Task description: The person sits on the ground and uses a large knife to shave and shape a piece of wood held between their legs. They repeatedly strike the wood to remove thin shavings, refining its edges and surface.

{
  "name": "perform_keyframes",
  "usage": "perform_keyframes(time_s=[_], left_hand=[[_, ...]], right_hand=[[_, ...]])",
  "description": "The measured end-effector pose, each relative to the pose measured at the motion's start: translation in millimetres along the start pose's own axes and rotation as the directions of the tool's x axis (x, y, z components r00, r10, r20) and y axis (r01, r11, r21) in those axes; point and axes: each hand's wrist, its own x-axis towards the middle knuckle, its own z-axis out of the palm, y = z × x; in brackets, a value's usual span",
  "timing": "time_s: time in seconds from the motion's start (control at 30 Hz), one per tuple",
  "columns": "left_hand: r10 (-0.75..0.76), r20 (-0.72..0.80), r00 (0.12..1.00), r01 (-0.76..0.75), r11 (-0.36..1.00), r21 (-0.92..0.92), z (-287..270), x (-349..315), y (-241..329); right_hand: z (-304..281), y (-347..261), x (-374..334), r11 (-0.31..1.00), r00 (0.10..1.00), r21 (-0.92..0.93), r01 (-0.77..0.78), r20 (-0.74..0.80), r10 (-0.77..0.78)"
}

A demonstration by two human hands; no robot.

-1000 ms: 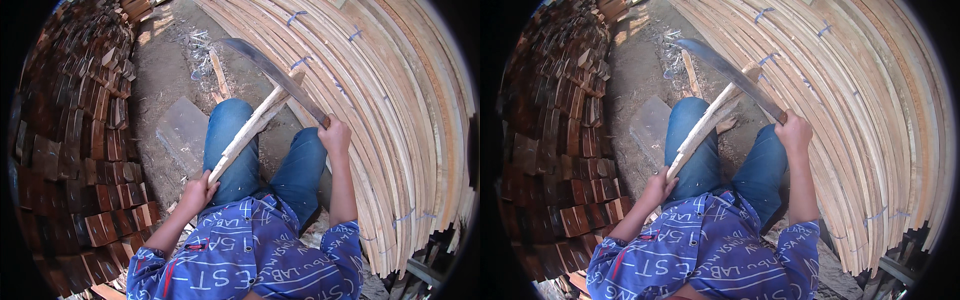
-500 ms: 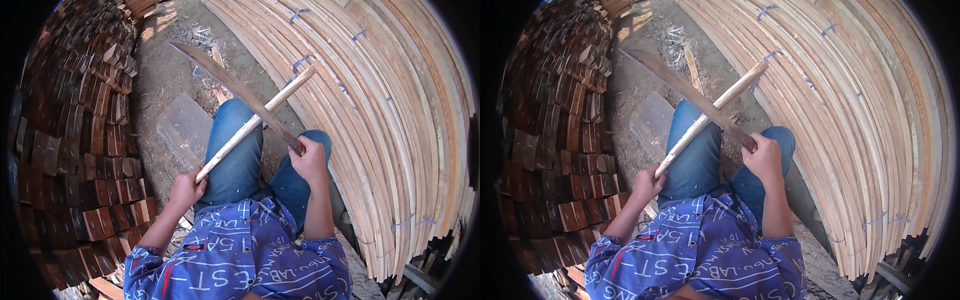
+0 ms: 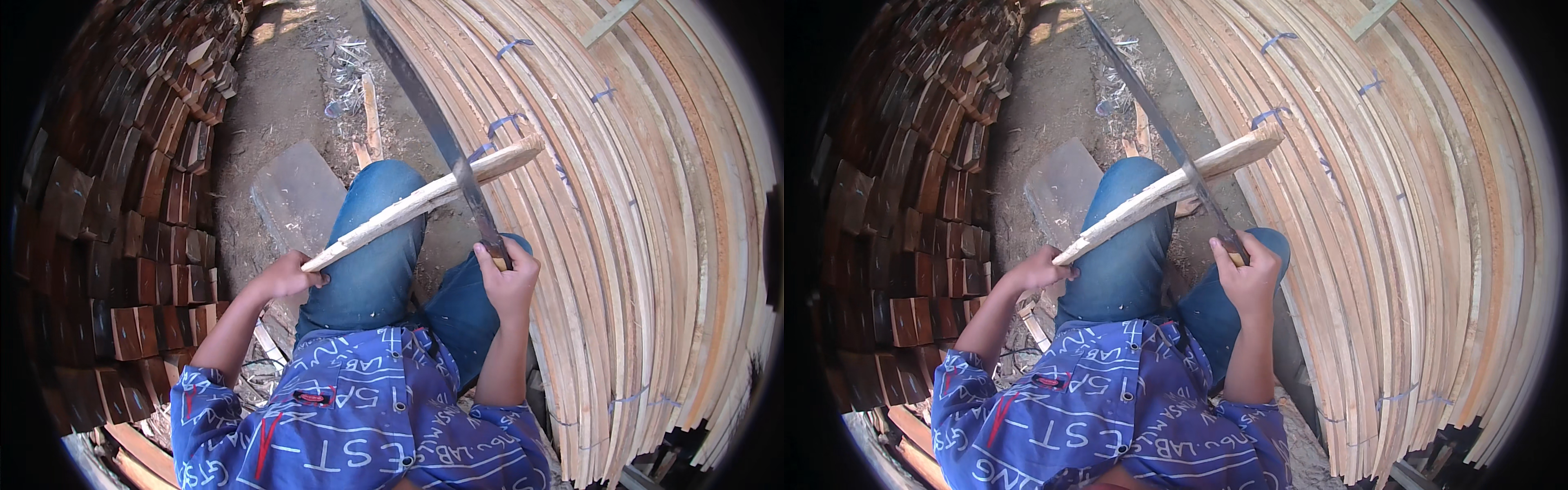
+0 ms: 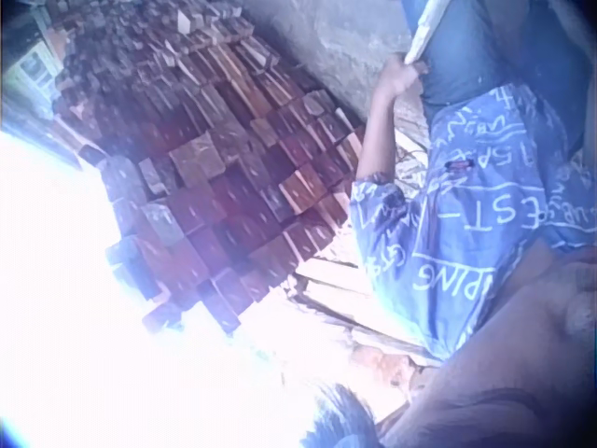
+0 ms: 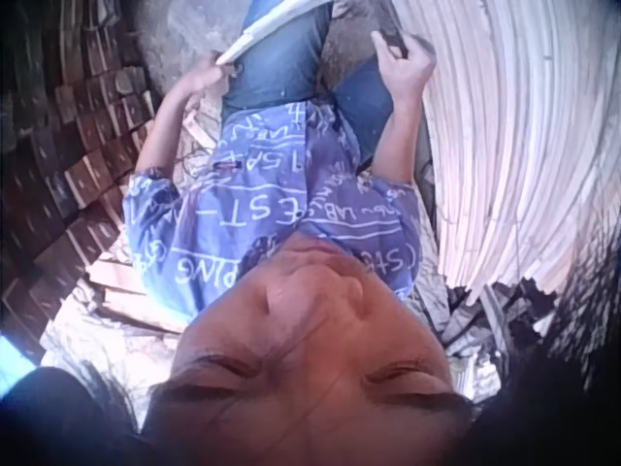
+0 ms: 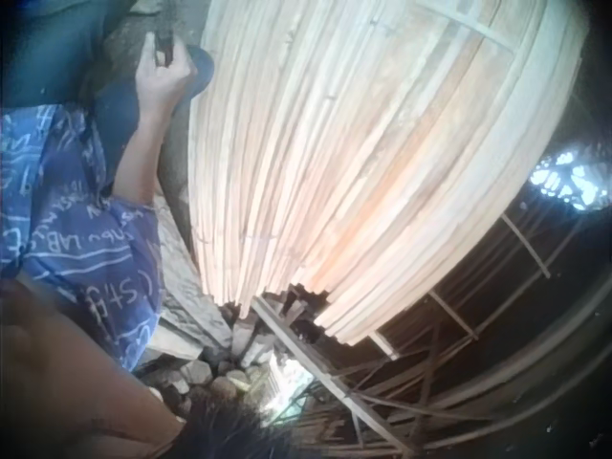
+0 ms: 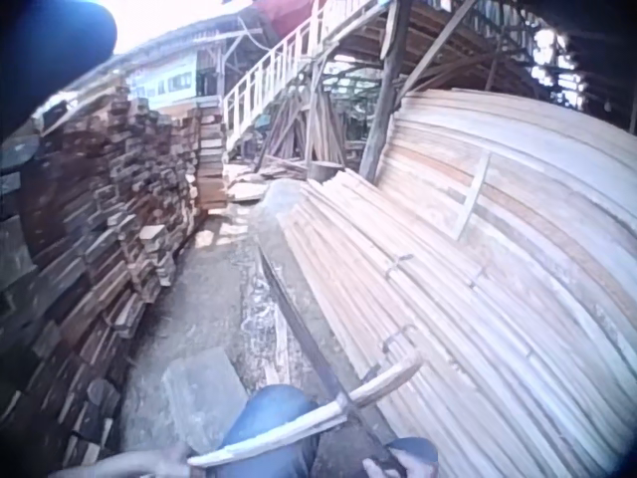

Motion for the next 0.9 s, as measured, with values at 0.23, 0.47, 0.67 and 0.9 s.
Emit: perform_keyframes(time_s=[0.23,0.47,0.67,0.9], left_hand=[[0.159,-0.078,0.984,-0.144,0.975,0.167,10.2,21.8,9.4],[0.150,-0.085,0.985,-0.131,0.971,0.198,10.7,31.0,24.0],[0.080,-0.051,0.996,-0.065,0.969,0.240,7.4,36.1,24.5],[0.076,-0.057,0.995,-0.059,0.966,0.250,3.5,40.3,22.3]], right_hand=[[10.1,-3.1,3.4,0.866,0.942,0.374,-0.332,0.171,0.288],[36.7,22.9,-31.2,0.929,0.934,0.199,-0.310,0.246,0.259],[12.0,4.0,1.7,0.903,0.949,0.301,-0.308,0.160,0.271],[43.6,18.6,12.1,0.918,0.939,0.200,-0.343,0.039,0.342]])
